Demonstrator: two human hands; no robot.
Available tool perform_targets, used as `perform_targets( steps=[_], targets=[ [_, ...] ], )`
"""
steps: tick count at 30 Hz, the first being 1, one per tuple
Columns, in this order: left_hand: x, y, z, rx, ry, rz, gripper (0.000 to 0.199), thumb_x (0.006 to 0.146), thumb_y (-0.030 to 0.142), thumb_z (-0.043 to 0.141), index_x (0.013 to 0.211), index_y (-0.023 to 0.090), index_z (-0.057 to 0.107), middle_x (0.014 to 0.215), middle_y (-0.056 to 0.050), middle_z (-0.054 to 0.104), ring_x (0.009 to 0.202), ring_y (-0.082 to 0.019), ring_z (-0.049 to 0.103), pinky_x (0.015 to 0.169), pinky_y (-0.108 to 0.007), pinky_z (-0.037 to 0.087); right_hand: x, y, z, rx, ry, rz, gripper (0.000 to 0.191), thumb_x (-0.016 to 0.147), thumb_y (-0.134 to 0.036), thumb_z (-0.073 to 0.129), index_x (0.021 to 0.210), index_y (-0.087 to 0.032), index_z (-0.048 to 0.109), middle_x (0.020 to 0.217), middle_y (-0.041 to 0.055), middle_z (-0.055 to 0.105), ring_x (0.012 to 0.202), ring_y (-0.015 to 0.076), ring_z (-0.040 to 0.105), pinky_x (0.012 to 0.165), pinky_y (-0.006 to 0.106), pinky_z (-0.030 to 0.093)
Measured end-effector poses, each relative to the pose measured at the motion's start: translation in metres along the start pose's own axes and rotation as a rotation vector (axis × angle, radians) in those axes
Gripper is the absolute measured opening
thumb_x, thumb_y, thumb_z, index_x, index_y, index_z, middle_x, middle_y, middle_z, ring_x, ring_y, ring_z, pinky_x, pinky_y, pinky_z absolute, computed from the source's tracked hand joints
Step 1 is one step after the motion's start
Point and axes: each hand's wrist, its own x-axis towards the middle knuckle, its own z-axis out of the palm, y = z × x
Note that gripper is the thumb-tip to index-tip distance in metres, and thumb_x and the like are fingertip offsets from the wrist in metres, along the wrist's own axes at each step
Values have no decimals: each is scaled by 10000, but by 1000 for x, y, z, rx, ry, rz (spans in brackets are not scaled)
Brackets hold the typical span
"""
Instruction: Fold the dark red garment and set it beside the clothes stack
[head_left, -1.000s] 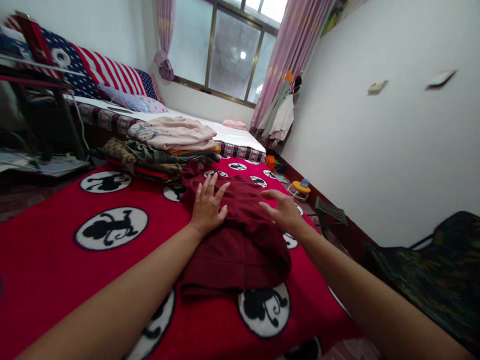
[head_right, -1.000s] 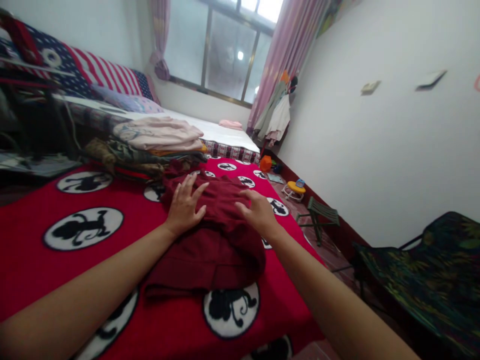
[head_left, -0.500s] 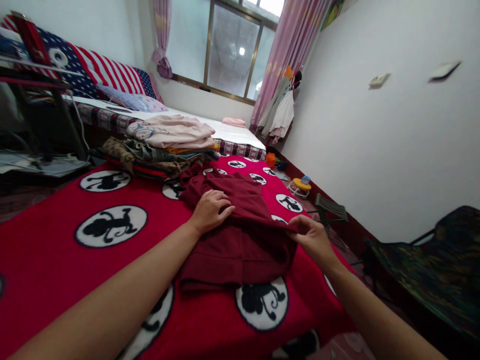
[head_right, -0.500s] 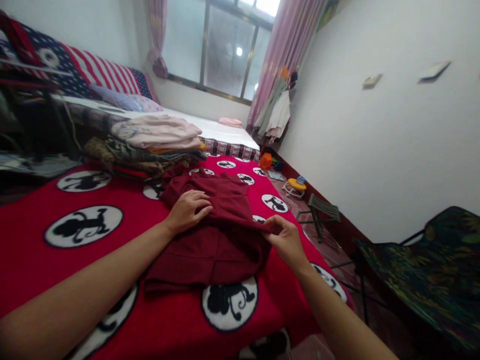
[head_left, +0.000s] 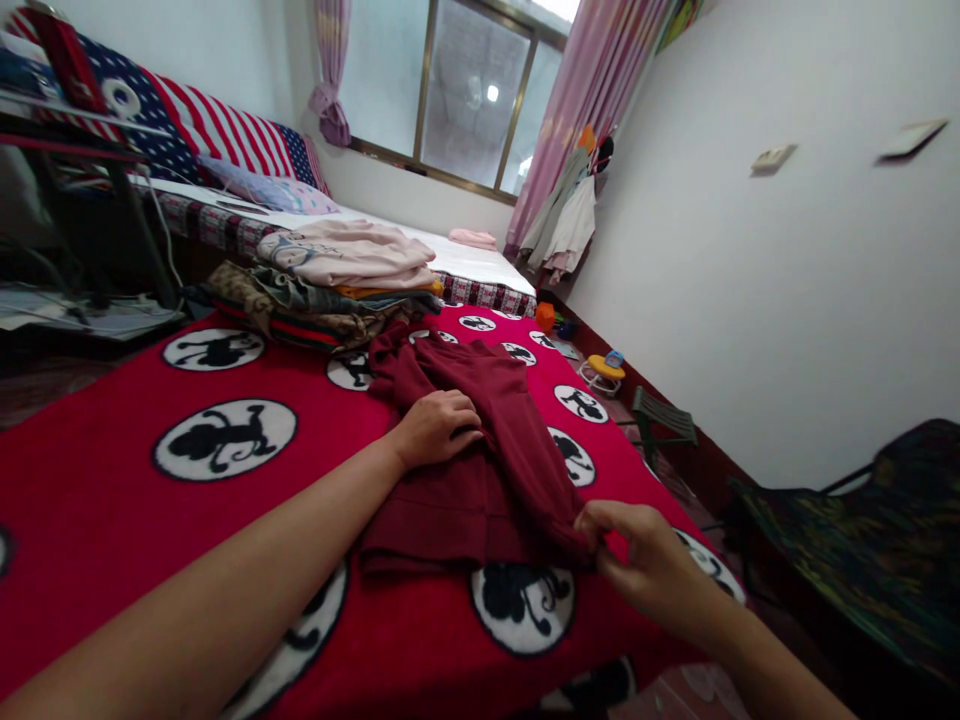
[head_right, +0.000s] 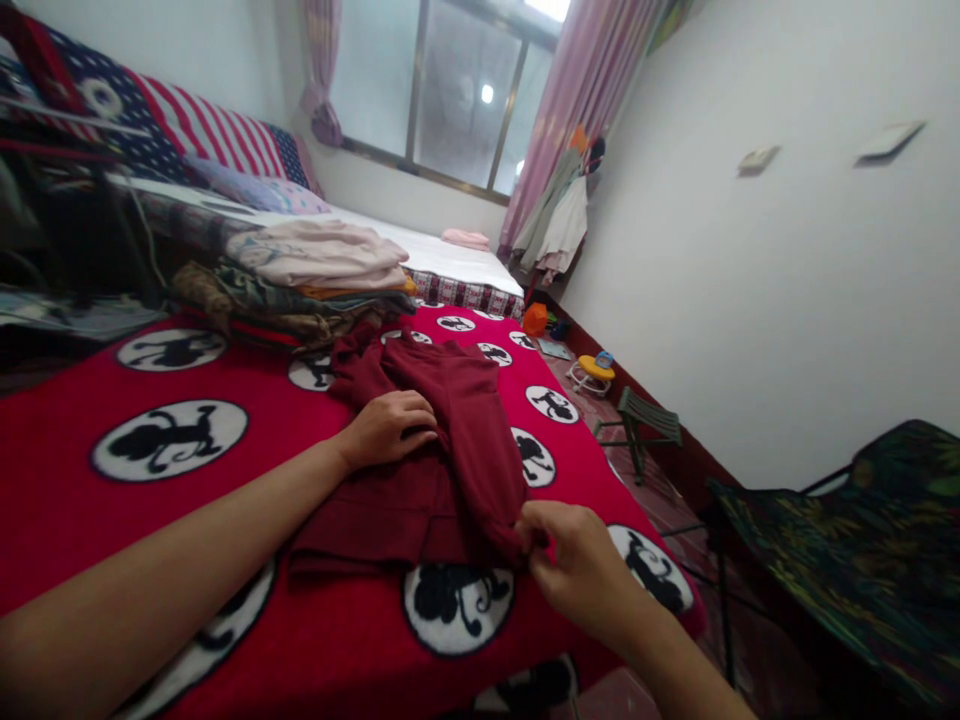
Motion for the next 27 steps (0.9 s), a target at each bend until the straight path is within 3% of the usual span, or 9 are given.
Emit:
perform_targets(
  steps=[4, 5, 7, 10, 13, 16, 20, 25, 27],
  targets=[
    [2, 6, 1, -77, -33, 38, 140, 881, 289, 596, 903, 179, 680, 934, -52, 660, 898, -176, 586, 810, -285, 464, 26, -6, -10, 316, -429, 169, 150, 704, -119, 525, 803, -196, 606, 673, -3, 672, 609, 150, 629, 544, 224, 460],
    [3, 7, 2, -89, -49, 56, 132, 868, 278, 611, 930, 181, 678, 953, -52, 657, 913, -177, 583, 815, -281, 464, 40, 0, -12, 382, -413, 198, 132, 721, -154, 537, 826, -192, 608, 662, -4, 672, 584, 148, 628, 522, 222, 460],
    [5, 9, 5, -96, -80, 88, 142, 864, 248, 612, 977, 189, 674, 976, -50, 652, 929, -176, 577, 822, -275, 462, 77, 18, -14, 419, -177, 209, 92, 743, -219, 559, 810, -179, 608, 615, -12, 645, 525, 133, 599, 491, 217, 454],
    [6, 9, 10, -73, -93, 94, 157, 902, 205, 544, 982, 203, 679, 954, -45, 646, 905, -164, 569, 810, -270, 456, 145, 51, -12, 290, 191, 194, 89, 742, -212, 571, 783, -159, 629, 638, -4, 641, 527, 119, 588, 514, 213, 464],
    [6, 9, 12, -60, -76, 87, 182, 923, 197, 503, 950, 201, 683, 920, -42, 640, 867, -159, 558, 778, -268, 450, 207, 79, -5, 84, 361, 281, 202, 743, -129, 542, 905, -144, 662, 724, 22, 683, 592, 129, 633, 588, 218, 492],
    [6, 10, 11, -62, -63, 89, 197, 936, 205, 480, 928, 192, 676, 900, -45, 636, 837, -160, 550, 752, -272, 447, 252, 96, 3, -5, 420, 340, 378, 761, -85, 505, 1109, -139, 643, 770, 46, 705, 687, 159, 670, 677, 245, 507],
    [7, 12, 7, -77, -46, 85, 207, 950, 192, 439, 952, 182, 645, 898, -51, 635, 840, -168, 552, 762, -279, 453, 289, 109, 11, -89, 424, 380, 515, 777, -172, 600, 1290, -205, 573, 966, 64, 725, 884, 197, 679, 807, 282, 503],
    [9, 12, 4, -96, 159, -55, 203, 937, 111, 360, 945, 166, 556, 912, -67, 618, 851, -176, 560, 782, -289, 463, 314, 115, 8, -161, 377, 501, 198, 723, -178, 653, 896, -168, 748, 920, 117, 731, 924, 262, 678, 808, 309, 504],
    [9, 10, 5, -92, 238, -124, 204, 922, 90, 354, 944, 176, 538, 908, -64, 613, 852, -179, 561, 785, -295, 466, 319, 115, 6, -192, 433, 550, 208, 777, -173, 577, 894, -136, 745, 991, 175, 713, 1006, 296, 656, 855, 348, 490]
  ],
)
